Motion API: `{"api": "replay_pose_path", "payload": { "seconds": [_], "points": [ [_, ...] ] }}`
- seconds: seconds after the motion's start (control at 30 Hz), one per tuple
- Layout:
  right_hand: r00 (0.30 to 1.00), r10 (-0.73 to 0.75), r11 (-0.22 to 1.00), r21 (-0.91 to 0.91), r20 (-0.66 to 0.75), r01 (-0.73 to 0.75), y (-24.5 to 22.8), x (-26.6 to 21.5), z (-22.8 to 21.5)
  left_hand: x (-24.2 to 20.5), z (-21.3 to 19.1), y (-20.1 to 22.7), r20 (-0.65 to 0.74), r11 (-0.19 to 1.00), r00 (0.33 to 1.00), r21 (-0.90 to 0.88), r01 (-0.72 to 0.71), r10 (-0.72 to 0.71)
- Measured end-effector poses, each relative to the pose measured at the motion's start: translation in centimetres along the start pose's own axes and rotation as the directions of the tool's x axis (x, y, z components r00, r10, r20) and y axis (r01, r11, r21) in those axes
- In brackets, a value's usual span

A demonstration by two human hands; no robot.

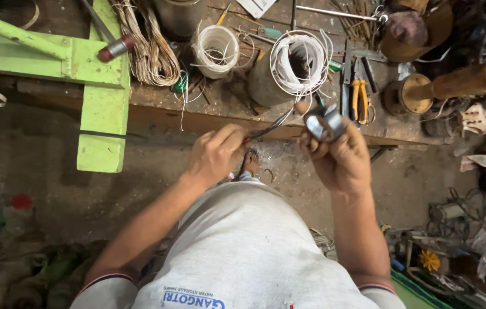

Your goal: The person strips the insulation from several colored wires using pliers and then wraps the exposed ends with black electrical tape. They handle the wires one by one, twisting them together and securing the connections with tape.

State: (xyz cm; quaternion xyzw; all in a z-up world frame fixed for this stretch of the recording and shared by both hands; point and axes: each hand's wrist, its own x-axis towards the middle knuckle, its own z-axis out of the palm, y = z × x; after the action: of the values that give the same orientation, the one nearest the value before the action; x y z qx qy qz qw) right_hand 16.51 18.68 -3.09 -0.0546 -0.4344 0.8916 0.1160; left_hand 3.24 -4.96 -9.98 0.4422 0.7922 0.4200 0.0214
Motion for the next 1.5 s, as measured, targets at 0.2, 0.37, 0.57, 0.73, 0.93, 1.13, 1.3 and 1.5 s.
{"api": "replay_pose_path", "payload": {
  "seconds": [0.2,0.37,0.57,0.73,0.93,1.13,1.3,1.5],
  "points": [
    [0.994,-0.107,0.990,-0.095,0.005,0.107,-2.2,2.4,2.5,0.9,-2.7,3.9,0.000,0.958,0.999,-0.286,0.038,-0.040],
    [0.998,-0.060,0.977,-0.208,-0.028,0.053,-0.6,0.8,1.9,0.9,-4.2,5.1,-0.214,0.954,0.973,-0.299,0.021,-0.088],
    [1.000,0.022,0.711,-0.703,-0.003,-0.018,4.4,-0.9,2.3,0.8,-4.6,4.5,-0.185,0.903,0.966,-0.419,0.090,-0.182],
    [0.995,-0.083,0.561,-0.828,-0.050,0.006,6.1,-0.4,2.8,0.9,-4.8,4.5,-0.071,0.860,0.968,-0.479,0.179,-0.241],
    [0.998,-0.059,0.579,-0.813,0.031,0.060,5.5,-0.6,3.6,0.8,-4.6,4.4,-0.011,0.844,0.966,-0.489,0.220,-0.258],
    [0.999,-0.049,0.537,-0.843,0.018,0.041,5.7,-0.9,2.9,0.7,-3.8,3.9,-0.058,0.895,0.981,-0.423,0.143,-0.184],
    [0.999,0.003,0.507,-0.861,0.052,0.043,4.4,-2.2,3.8,0.7,-3.4,3.8,-0.148,0.907,0.970,-0.404,0.117,-0.191],
    [0.986,0.025,0.568,-0.814,0.162,0.119,2.4,-4.0,5.6,1.2,-4.0,3.6,-0.133,0.924,0.986,-0.379,0.047,-0.105]
  ]
}}
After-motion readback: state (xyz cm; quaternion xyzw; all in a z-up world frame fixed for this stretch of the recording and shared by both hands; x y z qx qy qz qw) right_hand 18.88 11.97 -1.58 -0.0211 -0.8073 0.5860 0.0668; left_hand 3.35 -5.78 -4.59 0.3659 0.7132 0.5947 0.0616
